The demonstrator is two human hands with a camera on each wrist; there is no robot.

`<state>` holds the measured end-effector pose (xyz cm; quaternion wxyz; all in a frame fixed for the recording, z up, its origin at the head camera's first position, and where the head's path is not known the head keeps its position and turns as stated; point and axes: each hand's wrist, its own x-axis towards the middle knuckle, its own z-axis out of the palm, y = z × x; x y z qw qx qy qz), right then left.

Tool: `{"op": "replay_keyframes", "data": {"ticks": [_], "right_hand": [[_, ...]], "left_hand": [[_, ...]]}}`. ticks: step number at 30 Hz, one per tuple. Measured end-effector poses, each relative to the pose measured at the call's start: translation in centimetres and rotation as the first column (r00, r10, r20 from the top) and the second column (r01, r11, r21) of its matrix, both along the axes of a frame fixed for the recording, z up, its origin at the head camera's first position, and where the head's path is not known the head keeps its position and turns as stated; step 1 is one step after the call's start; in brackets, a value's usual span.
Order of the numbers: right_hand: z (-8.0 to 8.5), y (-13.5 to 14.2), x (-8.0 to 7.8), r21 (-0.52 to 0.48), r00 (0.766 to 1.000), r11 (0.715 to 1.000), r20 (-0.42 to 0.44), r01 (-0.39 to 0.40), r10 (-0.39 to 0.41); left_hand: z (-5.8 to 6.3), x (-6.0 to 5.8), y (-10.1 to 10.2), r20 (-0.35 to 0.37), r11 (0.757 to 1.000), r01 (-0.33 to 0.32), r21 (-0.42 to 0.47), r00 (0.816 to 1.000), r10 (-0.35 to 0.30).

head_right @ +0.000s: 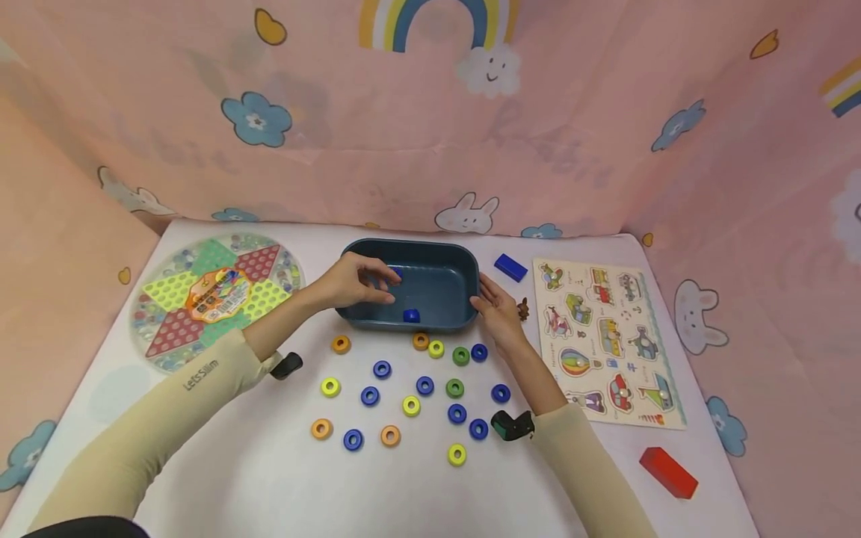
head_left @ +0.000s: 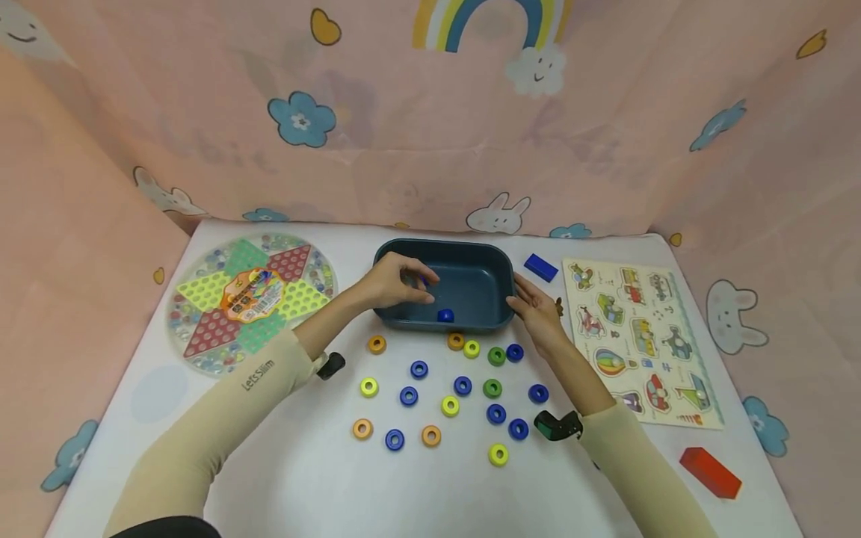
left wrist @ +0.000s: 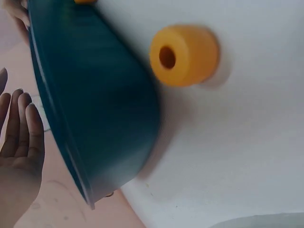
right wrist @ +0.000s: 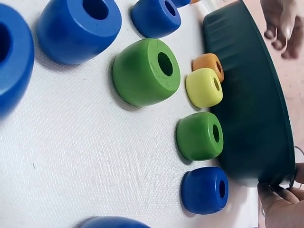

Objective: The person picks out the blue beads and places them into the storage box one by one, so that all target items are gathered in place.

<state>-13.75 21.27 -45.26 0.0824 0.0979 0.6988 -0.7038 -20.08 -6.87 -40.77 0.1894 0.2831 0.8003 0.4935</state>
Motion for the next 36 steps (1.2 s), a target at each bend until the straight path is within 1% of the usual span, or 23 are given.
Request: {"op": "replay_keyframes", "data": {"ticks": [3, 5, 8, 9, 12, 15, 18, 20, 23, 27, 31, 36], "right_hand": [[0.1, 0.1, 0.0, -0.022, 1.0, 1.0, -0.029, -0.007, 0.006], [0.2, 0.1, 0.0, -0.038, 0.999, 0.999, -0.045, -0.015, 0.013], [1.0, -0.1, 0.2, -0.055, 0.999, 0.998, -0.044, -0.024, 0.021], [1.1, -0.1, 0.2, -0.055, 0.999, 0.998, -0.042, -0.024, 0.022], [1.2, -0.1, 0.2, -0.042, 0.999, 0.999, -0.033, -0.02, 0.019], [0.4, 0.1, -0.1, -0.02, 0.999, 1.0, -0.04, -0.018, 0.017], [0.3, 0.2, -0.2, -0.011, 0.999, 1.0, -0.043, -0.014, 0.013], [0.2, 0.2, -0.2, -0.007, 0.999, 1.0, -0.041, -0.012, 0.012], [0.2, 0.1, -0.2, -0.005, 0.999, 1.0, -0.032, -0.011, 0.011], [0.1, 0.1, -0.2, -0.009, 1.0, 1.0, -0.027, -0.011, 0.01], [-0.1, 0.1, -0.2, -0.005, 1.0, 1.0, -0.017, -0.009, 0.009], [-0.2, 0.1, -0.1, -0.006, 1.0, 1.0, -0.008, -0.005, 0.005]], "left_hand": [[0.5, 1.5, -0.8, -0.014, 0.999, 0.035, 0.024, 0.999, -0.035], [0.6, 2.6, -1.4, -0.039, 0.997, 0.065, 0.046, 0.997, -0.063], [1.7, 4.8, -2.0, -0.038, 0.993, 0.097, 0.065, 0.995, -0.095], [1.6, 5.4, -2.3, -0.037, 0.992, 0.106, 0.069, 0.994, -0.103], [0.6, 7.1, -2.8, -0.006, 0.991, 0.119, 0.057, 0.993, -0.119], [-1.9, 8.2, -3.2, 0.022, 0.99, 0.132, 0.047, 0.991, -0.133], [-3.3, 9.6, -3.3, 0.06, 0.99, 0.136, 0.029, 0.989, -0.137], [-4.0, 10.4, -3.3, 0.066, 0.99, 0.138, 0.004, 0.988, -0.138], [-4.9, 11.3, -3.3, 0.043, 0.987, 0.152, -0.044, 0.988, -0.151], [-5.8, 12.0, -3.3, 0.028, 0.982, 0.171, -0.084, 0.985, -0.169], [-6.2, 12.5, -3.2, 0.024, 0.979, 0.178, -0.103, 0.984, -0.176], [-6.2, 12.7, -3.2, 0.016, 0.978, 0.182, -0.1, 0.983, -0.181]]}}
